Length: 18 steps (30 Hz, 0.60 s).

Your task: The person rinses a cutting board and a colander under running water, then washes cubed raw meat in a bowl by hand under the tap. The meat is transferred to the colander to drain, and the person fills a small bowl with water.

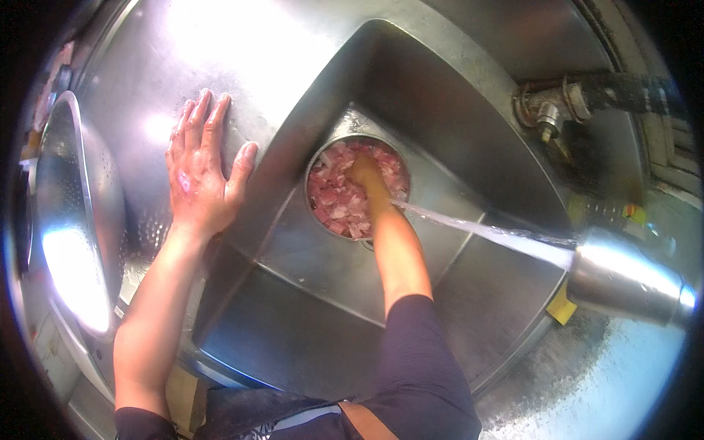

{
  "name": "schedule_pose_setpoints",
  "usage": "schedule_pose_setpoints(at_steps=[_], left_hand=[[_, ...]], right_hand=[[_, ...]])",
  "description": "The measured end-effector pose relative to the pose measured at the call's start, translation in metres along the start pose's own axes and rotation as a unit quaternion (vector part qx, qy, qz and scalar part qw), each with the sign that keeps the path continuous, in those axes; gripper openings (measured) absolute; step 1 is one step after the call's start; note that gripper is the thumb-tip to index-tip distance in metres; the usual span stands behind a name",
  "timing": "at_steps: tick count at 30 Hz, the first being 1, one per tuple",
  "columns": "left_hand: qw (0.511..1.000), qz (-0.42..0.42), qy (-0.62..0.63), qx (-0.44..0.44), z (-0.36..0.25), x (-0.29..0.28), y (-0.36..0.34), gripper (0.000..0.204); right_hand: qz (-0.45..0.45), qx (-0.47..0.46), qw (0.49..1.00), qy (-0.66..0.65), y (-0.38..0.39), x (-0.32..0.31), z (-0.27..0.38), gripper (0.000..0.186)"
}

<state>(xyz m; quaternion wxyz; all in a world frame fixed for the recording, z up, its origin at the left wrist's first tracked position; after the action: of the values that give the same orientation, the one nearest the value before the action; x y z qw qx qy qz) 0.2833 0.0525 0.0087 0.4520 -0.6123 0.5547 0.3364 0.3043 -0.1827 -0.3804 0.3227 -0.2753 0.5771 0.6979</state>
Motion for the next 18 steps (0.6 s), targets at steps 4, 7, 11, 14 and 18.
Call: schedule_pose_setpoints(at_steps=[4,7,11,14,18], left_hand=[[1.0,0.006,-0.011,-0.014,0.007,0.001,0.006,0.06],[1.0,0.008,-0.014,-0.016,0.005,0.001,0.007,0.06],[1.0,0.002,-0.013,-0.013,0.005,0.0,0.006,0.06],[1.0,0.008,-0.016,-0.017,0.009,0.001,0.007,0.06],[1.0,-0.005,-0.009,0.007,-0.002,0.0,-0.001,0.061]], right_hand=[[0.025,-0.064,0.965,-0.255,0.089,-0.043,0.01,0.05],[0.031,-0.099,0.979,-0.174,0.141,-0.05,0.007,0.061],[-0.057,-0.107,0.992,0.037,0.146,-0.017,-0.007,0.072],[0.057,-0.022,0.993,0.102,0.102,0.026,-0.011,0.063],[0.176,0.092,0.974,0.108,0.036,0.126,-0.051,0.07]])
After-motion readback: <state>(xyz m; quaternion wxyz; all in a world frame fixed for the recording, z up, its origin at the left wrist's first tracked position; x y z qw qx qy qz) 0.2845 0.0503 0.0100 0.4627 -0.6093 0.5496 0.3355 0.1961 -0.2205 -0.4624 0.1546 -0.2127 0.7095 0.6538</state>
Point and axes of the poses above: each hand's wrist, its own y-axis away from the middle knuckle, its own x-axis out of the palm, z = x × y, the point moved 10 cm from there along -y, towards the middle knuckle, and after that the axes turned 13 degrees about y, right-handed, at the moved point
